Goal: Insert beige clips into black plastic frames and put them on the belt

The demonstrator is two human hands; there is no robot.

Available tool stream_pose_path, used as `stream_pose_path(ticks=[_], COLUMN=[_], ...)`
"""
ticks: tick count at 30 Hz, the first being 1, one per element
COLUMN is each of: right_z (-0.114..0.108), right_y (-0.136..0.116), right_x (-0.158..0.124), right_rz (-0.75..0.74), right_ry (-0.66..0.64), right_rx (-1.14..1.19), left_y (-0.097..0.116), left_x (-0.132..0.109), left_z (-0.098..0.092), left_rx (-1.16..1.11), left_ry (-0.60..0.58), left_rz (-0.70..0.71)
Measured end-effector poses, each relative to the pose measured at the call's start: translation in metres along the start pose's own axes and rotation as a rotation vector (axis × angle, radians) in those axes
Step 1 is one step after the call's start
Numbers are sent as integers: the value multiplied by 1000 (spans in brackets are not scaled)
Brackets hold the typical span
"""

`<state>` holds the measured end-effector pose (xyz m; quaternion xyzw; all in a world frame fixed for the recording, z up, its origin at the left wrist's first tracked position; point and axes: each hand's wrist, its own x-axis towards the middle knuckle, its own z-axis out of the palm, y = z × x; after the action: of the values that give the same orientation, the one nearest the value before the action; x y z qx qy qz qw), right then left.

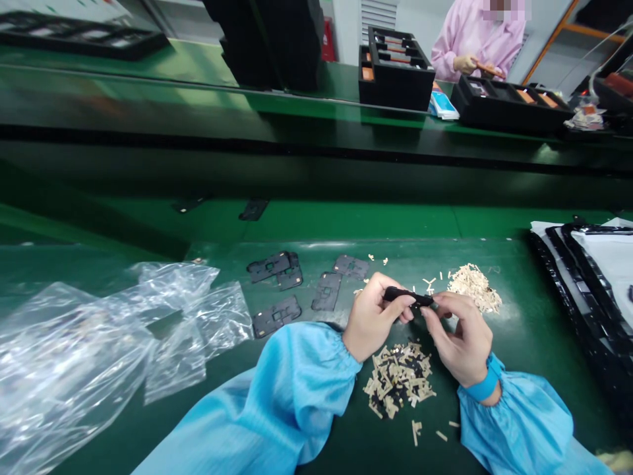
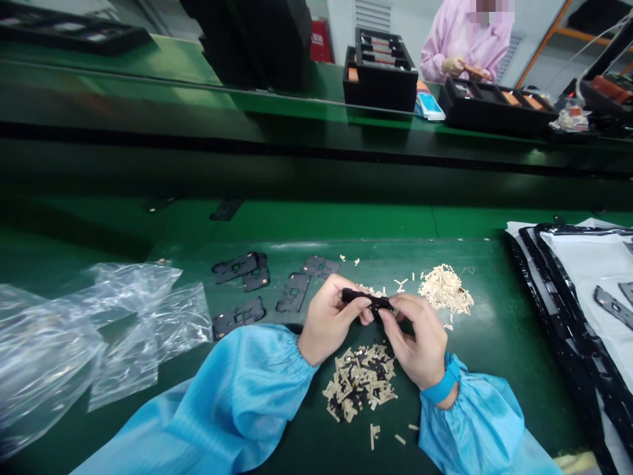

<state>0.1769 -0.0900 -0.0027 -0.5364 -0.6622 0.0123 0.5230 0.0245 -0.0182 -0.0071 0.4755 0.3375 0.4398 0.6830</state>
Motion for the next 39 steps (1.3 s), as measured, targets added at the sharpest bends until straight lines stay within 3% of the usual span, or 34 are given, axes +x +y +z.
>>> stream_pose_path(ticks=[6, 13, 22, 30, 39], right_z=[-1, -1, -2, -2, -1], right_y=[-2, -2, -4, 3, 2], right_x=[2, 3, 5, 3, 3], right_rz=[-52, 19, 60, 296, 239], right_ry=[-1, -49, -123, -99, -108], right_rx=[-16, -6, 4, 105, 53], left_y=[-2, -1, 1, 10, 14], left_x=[-2, -4, -1, 5, 5], left_z=[0, -1, 0, 2, 3], left_rx=[32, 157, 118, 54, 13], left_ry=[10, 38, 14, 53, 33], left_rz=[47, 75, 13, -114, -154])
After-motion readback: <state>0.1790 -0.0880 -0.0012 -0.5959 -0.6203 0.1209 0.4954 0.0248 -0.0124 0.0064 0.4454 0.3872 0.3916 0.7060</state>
